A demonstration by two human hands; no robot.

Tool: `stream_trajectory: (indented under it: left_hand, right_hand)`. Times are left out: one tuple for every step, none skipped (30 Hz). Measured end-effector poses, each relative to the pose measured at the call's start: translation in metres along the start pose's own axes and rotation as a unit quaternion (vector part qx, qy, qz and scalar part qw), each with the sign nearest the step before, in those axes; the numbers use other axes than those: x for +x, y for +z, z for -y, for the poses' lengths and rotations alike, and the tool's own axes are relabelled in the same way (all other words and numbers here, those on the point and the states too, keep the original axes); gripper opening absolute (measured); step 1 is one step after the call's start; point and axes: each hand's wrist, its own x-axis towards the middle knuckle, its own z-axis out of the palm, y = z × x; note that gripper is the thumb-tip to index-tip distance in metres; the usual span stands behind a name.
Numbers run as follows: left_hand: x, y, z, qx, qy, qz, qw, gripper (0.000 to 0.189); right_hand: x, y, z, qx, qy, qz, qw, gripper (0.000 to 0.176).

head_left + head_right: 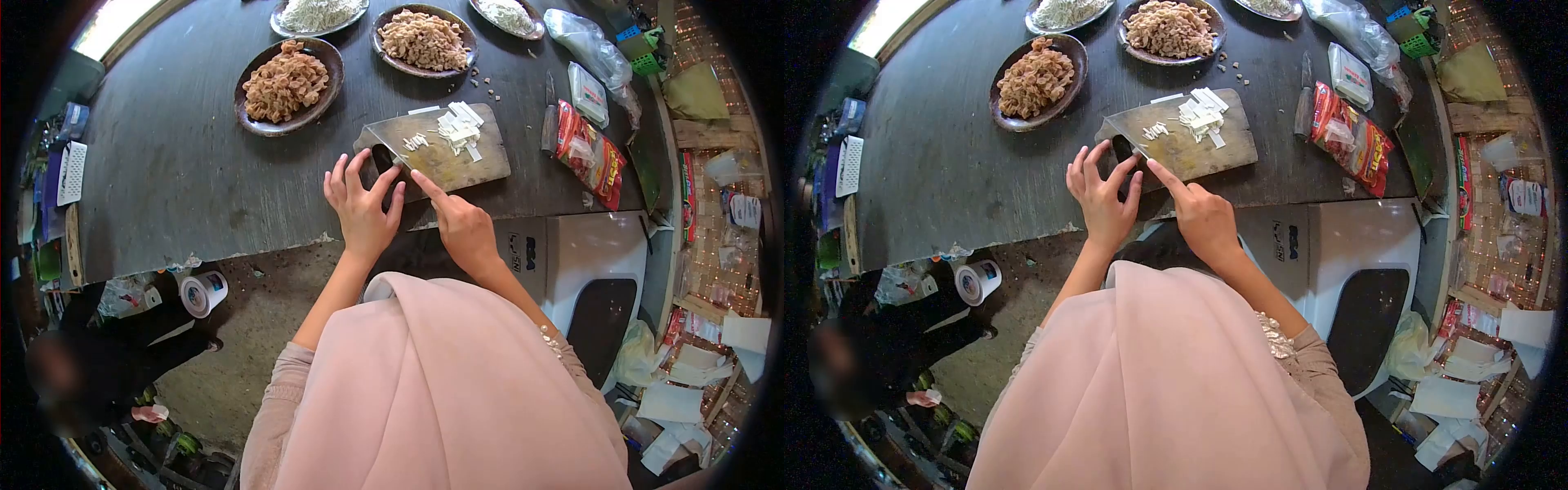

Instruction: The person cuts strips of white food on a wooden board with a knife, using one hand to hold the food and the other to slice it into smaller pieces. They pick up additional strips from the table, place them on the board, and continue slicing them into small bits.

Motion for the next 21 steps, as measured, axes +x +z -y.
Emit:
stream_trajectory:
  left_hand:
    - [0.0,0.001,0.0,0.001,0.0,-0.001,1.0,0.025]
    - [-0.001,0.001,0.0,0.0,0.0,0.001,1.0,0.025]
    - [-0.001,0.001,0.0,-0.003,-0.001,-0.004,1.0,0.024]
    - [-0.002,0.0,0.0,-0.005,-0.001,-0.008,1.0,0.024]
    - [-0.002,0.0,0.001,-0.005,0.0,-0.008,1.0,0.024]
    - [-0.003,0.001,0.003,-0.004,0.001,-0.012,1.0,0.024]
    - [-0.003,0.002,0.004,-0.003,0.002,-0.016,1.0,0.024]
    - [-0.003,0.002,0.004,-0.003,0.003,-0.017,1.0,0.024]
    - [-0.003,0.002,0.003,-0.001,0.003,-0.016,1.0,0.024]
    - [-0.002,0.001,0.002,0.001,0.003,-0.016,1.0,0.024]
    - [-0.001,0.001,0.001,0.001,0.002,-0.016,1.0,0.024]
    - [-0.001,0.001,0.0,0.0,0.002,-0.013,1.0,0.024]
    - [-0.001,0.0,-0.001,-0.001,0.002,-0.009,1.0,0.023]
    - [-0.002,-0.001,-0.001,-0.001,0.001,-0.008,1.0,0.023]
    - [-0.002,-0.002,-0.001,-0.007,0.0,-0.012,1.0,0.022]
    - [-0.002,-0.002,-0.001,-0.013,-0.001,-0.016,1.0,0.021]
    - [-0.003,-0.001,0.001,-0.014,-0.001,-0.016,1.0,0.021]
    - [-0.006,0.0,0.003,-0.013,-0.002,-0.026,1.0,0.021]
    - [-0.006,0.0,0.004,-0.011,-0.004,-0.037,0.999,0.021]
    - [-0.006,0.001,0.004,-0.011,-0.004,-0.037,0.999,0.021]
    - [-0.006,0.001,0.003,0.003,-0.011,-0.033,0.999,0.021]
  right_hand:
    - [-0.001,0.001,-0.001,0.0,0.001,0.001,1.0,0.069]
    - [-0.001,0.003,-0.002,-0.004,0.003,0.001,1.0,0.069]
    - [0.0,0.006,-0.002,-0.007,0.004,-0.001,1.0,0.069]
    - [0.0,0.007,-0.002,-0.006,0.004,-0.001,1.0,0.069]
    - [0.001,0.007,-0.002,-0.002,0.001,-0.006,1.0,0.069]
    - [0.002,0.007,-0.002,0.001,-0.002,-0.012,1.0,0.069]
    - [0.002,0.007,-0.003,0.001,-0.003,-0.013,1.0,0.069]
    - [0.002,0.008,-0.004,0.005,-0.001,-0.011,1.0,0.068]
    - [0.002,0.008,-0.004,0.009,0.001,-0.007,1.0,0.067]
    - [0.001,0.006,-0.003,0.008,0.001,-0.007,1.0,0.067]
    - [0.0,0.003,-0.002,0.024,0.005,-0.014,1.0,0.066]
    - [0.0,-0.001,0.0,0.041,0.008,-0.02,0.999,0.065]
    - [-0.001,-0.003,0.001,0.041,0.007,-0.019,0.999,0.065]
    - [-0.002,-0.006,0.002,0.048,0.009,-0.02,0.999,0.064]
    - [-0.003,-0.008,0.002,0.055,0.011,-0.023,0.998,0.064]
    - [-0.004,-0.009,0.002,0.054,0.012,-0.023,0.998,0.064]
    - [-0.005,-0.009,0.003,0.047,0.017,-0.007,0.999,0.065]
    - [-0.006,-0.009,0.003,0.041,0.023,0.009,0.999,0.065]
    - [-0.007,-0.009,0.002,0.041,0.023,0.009,0.999,0.065]
    - [-0.008,-0.007,0.002,0.044,0.023,0.009,0.999,0.065]
    - [-0.009,-0.006,0.001,0.048,0.022,0.008,0.999,0.066]
